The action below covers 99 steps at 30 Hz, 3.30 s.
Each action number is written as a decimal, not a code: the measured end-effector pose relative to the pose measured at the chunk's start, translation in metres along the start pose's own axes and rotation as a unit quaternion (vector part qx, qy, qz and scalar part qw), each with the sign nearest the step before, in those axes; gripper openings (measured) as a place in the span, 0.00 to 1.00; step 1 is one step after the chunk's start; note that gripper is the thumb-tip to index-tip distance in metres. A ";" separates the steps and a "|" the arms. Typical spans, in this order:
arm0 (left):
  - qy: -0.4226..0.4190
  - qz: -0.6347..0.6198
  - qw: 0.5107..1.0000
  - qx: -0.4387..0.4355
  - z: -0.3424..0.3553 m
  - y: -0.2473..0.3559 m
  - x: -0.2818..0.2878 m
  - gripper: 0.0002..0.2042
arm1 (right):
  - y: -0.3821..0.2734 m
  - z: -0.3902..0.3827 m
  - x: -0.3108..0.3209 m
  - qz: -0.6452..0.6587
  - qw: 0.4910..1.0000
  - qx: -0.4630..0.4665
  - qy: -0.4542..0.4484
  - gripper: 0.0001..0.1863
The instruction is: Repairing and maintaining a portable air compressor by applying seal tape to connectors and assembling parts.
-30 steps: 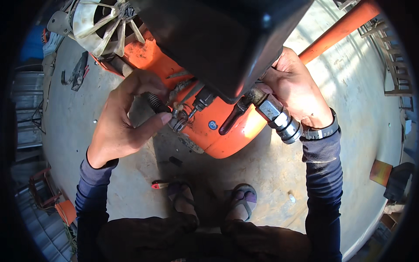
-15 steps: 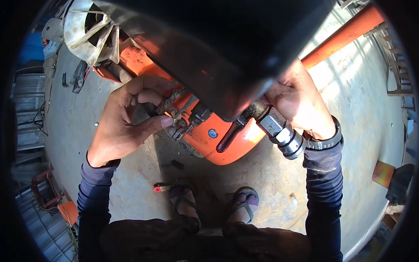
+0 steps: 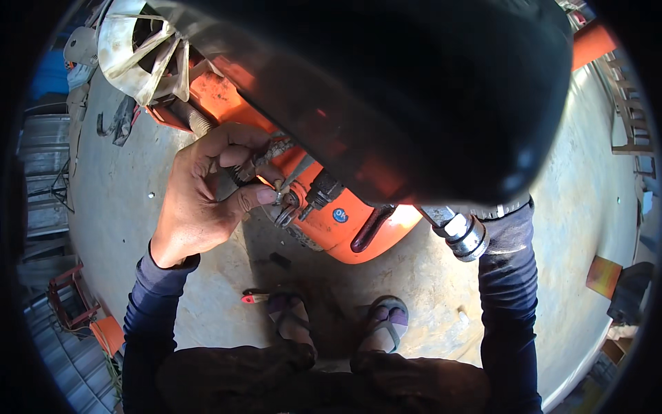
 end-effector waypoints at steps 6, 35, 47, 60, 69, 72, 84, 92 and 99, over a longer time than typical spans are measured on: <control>0.033 -0.041 0.998 -0.022 0.001 -0.006 -0.002 0.21 | -0.003 0.014 -0.005 0.062 0.996 -0.054 0.013 0.25; 0.024 -0.012 0.996 -0.084 0.002 -0.002 0.005 0.20 | -0.017 0.006 -0.006 0.226 0.952 -0.174 0.112 0.18; -0.012 0.017 0.994 -0.107 0.003 -0.004 0.012 0.10 | -0.003 0.003 -0.007 0.351 0.919 -0.159 0.089 0.16; -0.001 -0.005 0.989 -0.146 0.004 -0.010 0.014 0.19 | -0.007 0.000 -0.007 0.285 0.942 -0.146 0.097 0.14; -0.006 -0.011 0.987 -0.162 0.004 -0.013 0.014 0.07 | -0.002 0.000 0.001 0.234 0.961 -0.138 0.054 0.12; -0.005 -0.008 0.985 -0.170 0.004 -0.015 0.015 0.08 | -0.009 -0.001 0.000 0.213 0.963 -0.164 0.034 0.12; 0.047 -0.033 0.990 -0.130 0.000 -0.008 0.010 0.08 | -0.013 0.000 0.001 -0.004 0.999 0.012 0.045 0.12; 0.039 -0.085 0.995 -0.043 -0.002 0.001 0.007 0.09 | -0.019 0.001 0.000 -0.147 0.982 0.115 0.042 0.13; 0.040 -0.104 0.993 -0.029 0.000 0.001 0.006 0.12 | -0.027 0.009 -0.003 0.197 0.947 -0.242 0.075 0.13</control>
Point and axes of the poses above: each hand's wrist, its own z-axis towards the middle knuckle, its own x-axis out of the back of the hand, y = z × x, the point moved 2 cm from there along z, towards the middle knuckle, and after that the axes turned 9 degrees about y, right-handed, at the moved point
